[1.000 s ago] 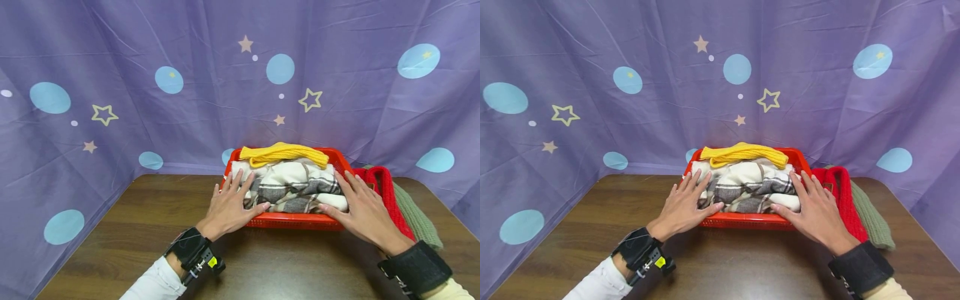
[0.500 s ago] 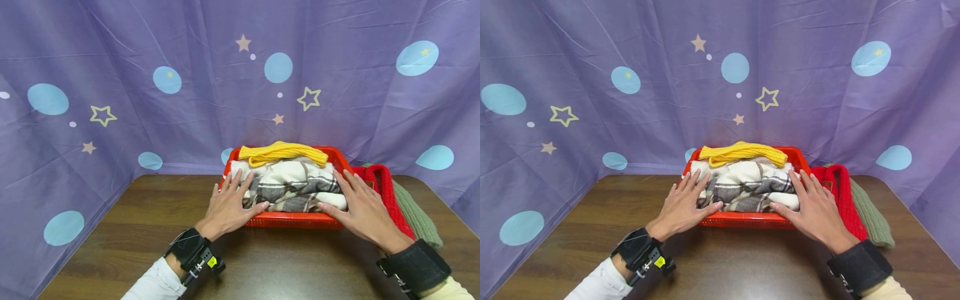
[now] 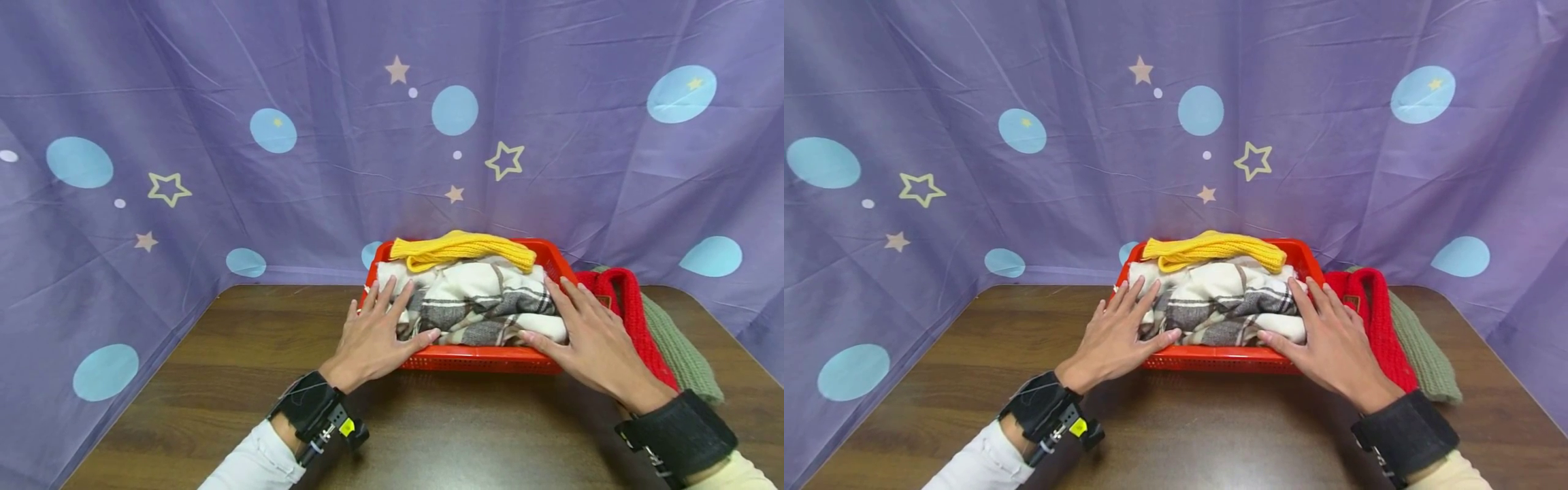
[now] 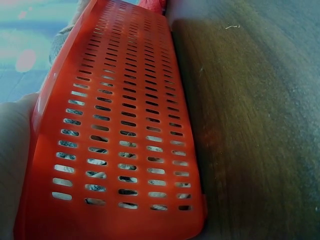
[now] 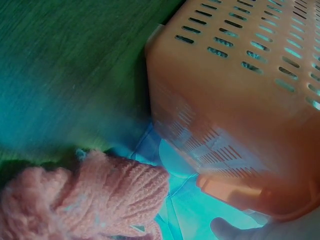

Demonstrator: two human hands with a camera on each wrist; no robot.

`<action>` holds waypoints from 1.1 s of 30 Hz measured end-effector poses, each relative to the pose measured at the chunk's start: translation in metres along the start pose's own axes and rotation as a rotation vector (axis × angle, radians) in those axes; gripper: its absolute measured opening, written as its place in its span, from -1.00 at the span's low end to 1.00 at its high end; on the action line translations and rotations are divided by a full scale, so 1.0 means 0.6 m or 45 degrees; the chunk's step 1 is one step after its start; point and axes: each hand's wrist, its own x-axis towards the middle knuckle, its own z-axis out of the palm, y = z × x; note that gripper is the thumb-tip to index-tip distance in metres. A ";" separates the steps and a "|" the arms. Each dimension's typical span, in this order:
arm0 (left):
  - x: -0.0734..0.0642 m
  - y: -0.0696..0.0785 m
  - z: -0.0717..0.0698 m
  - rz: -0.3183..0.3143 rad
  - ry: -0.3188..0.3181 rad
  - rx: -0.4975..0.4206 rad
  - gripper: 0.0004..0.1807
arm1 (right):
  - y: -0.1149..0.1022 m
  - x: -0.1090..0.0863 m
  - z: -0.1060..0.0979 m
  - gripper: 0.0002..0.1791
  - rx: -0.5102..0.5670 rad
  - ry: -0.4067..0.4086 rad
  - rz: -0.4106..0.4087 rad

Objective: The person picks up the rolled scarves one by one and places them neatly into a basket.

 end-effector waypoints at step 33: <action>0.000 0.000 0.000 -0.010 -0.022 -0.003 0.03 | -0.002 -0.001 -0.002 0.12 0.015 -0.026 0.015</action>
